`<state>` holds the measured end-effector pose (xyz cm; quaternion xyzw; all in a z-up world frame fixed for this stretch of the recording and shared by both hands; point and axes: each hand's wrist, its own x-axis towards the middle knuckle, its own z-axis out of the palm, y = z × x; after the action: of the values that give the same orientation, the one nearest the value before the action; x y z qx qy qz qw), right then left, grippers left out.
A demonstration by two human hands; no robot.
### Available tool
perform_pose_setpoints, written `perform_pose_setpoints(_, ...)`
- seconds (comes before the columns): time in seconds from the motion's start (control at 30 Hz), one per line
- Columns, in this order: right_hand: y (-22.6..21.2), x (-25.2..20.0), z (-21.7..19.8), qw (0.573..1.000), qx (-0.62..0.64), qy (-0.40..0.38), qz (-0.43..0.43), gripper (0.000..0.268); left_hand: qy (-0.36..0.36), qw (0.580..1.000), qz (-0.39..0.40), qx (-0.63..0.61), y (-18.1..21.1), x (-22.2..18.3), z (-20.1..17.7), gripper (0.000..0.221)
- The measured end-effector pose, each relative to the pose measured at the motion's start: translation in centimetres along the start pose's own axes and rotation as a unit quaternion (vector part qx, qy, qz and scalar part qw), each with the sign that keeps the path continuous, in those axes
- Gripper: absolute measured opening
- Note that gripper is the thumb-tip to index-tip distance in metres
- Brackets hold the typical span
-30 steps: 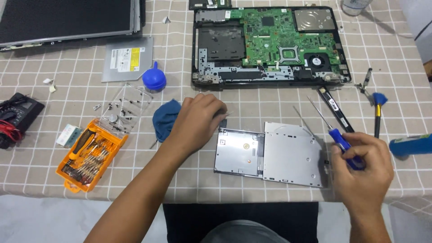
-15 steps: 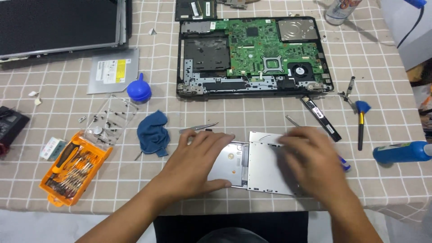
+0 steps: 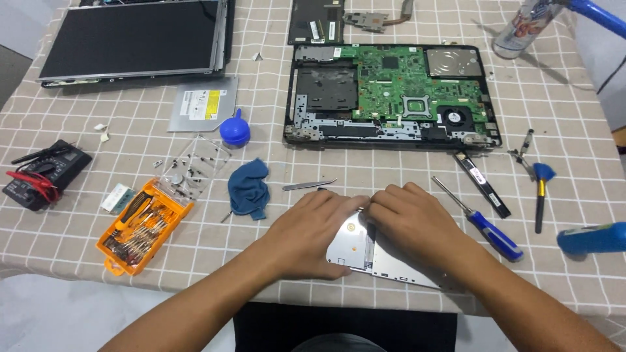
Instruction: Fine-tuning and assembling internal components of a laptop, including securing parts with a screwdriver and managing small wires.
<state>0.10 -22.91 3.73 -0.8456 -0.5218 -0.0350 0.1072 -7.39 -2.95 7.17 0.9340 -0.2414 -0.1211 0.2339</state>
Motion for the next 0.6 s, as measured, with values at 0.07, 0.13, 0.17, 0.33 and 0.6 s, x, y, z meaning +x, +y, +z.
perform_pose_setpoints(0.07, 0.3, -1.5, 0.0, 0.999, 0.020, 0.030, 0.034, 0.006, 0.010, 1.000, 0.007, 0.012, -0.1, -0.2, 0.5, 0.101)
perform_pose_setpoints(0.13, 0.1, -3.3, -0.2, 0.995, 0.040, 0.062, 0.064, 0.008, 0.023, 0.999, 0.011, 0.026, -0.4, -0.5, 1.6, 0.103)
perform_pose_setpoints(0.17, -0.2, -4.4, -0.4, 0.983, 0.084, 0.119, 0.108, 0.010, 0.063, 0.998, -0.003, -0.009, -0.8, -0.7, 2.6, 0.103)
perform_pose_setpoints(0.33, -4.1, -8.0, -0.8, 0.899, 0.216, 0.242, 0.294, 0.015, 0.176, 0.981, -0.053, -0.061, 0.0, -1.4, 5.2, 0.102)
perform_pose_setpoints(0.6, -6.2, -9.7, 0.7, 0.837, 0.305, 0.266, 0.368, 0.006, 0.368, 0.917, -0.152, -0.014, 3.5, -1.1, 7.9, 0.087)
